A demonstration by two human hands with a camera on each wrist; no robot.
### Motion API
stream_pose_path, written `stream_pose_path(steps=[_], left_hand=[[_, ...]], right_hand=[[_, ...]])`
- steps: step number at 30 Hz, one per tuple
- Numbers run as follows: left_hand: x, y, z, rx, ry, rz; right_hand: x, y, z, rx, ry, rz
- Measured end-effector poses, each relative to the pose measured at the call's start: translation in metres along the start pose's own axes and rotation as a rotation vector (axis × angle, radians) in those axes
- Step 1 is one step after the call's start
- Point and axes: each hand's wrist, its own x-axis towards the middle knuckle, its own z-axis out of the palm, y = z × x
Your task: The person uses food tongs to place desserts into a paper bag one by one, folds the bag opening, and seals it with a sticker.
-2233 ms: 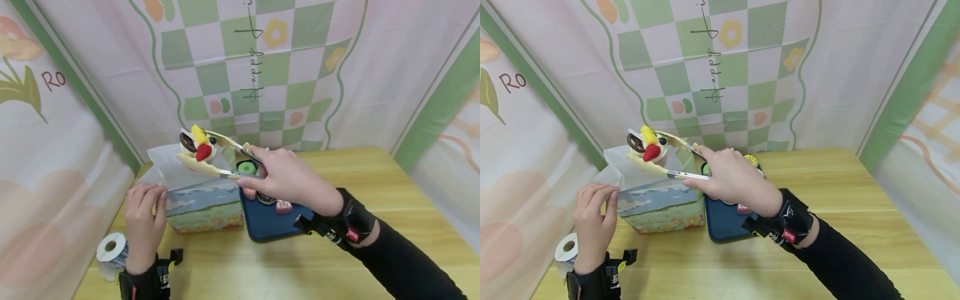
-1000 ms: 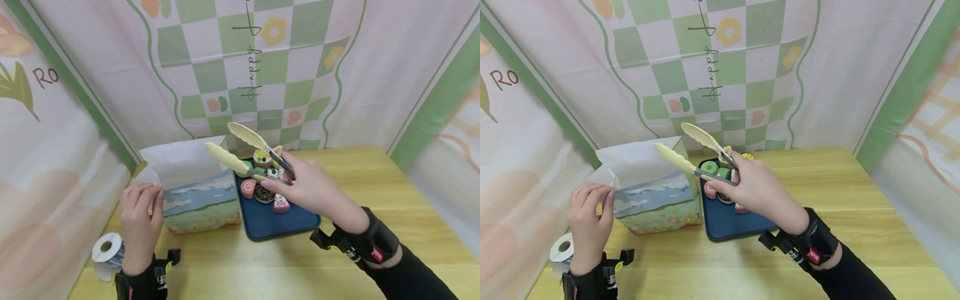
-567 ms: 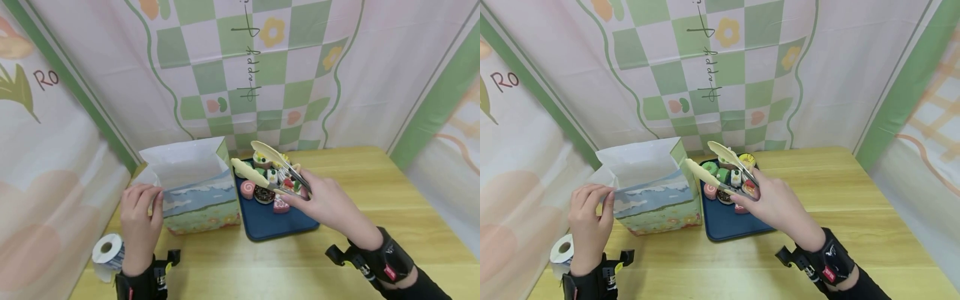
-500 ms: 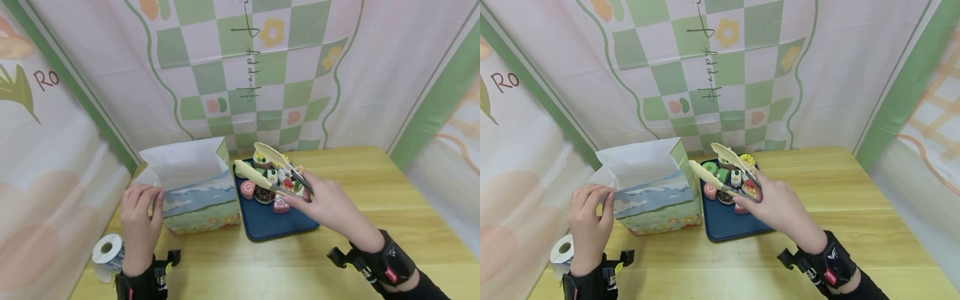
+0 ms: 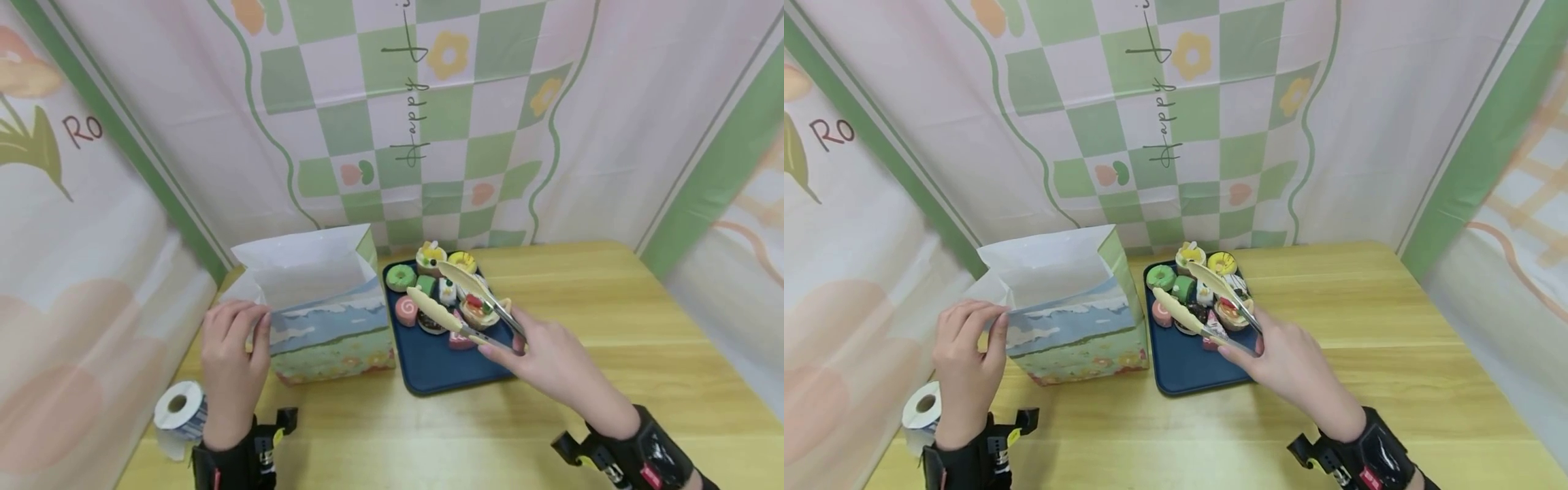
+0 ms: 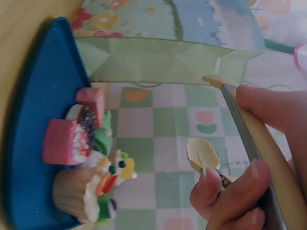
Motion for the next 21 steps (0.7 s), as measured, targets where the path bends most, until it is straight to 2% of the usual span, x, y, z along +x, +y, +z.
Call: stream_pose_path(steps=[11,21], left_hand=[[0.000,0.000,0.001,-0.009,0.002,-0.003],[0.000,0.001,0.001,-0.001,0.001,0.012]], right_hand=[[-0.013,0.016,0.022,-0.050,-0.030,0.045],[-0.023,0.021,0.038,-0.027,-0.043,0.068]])
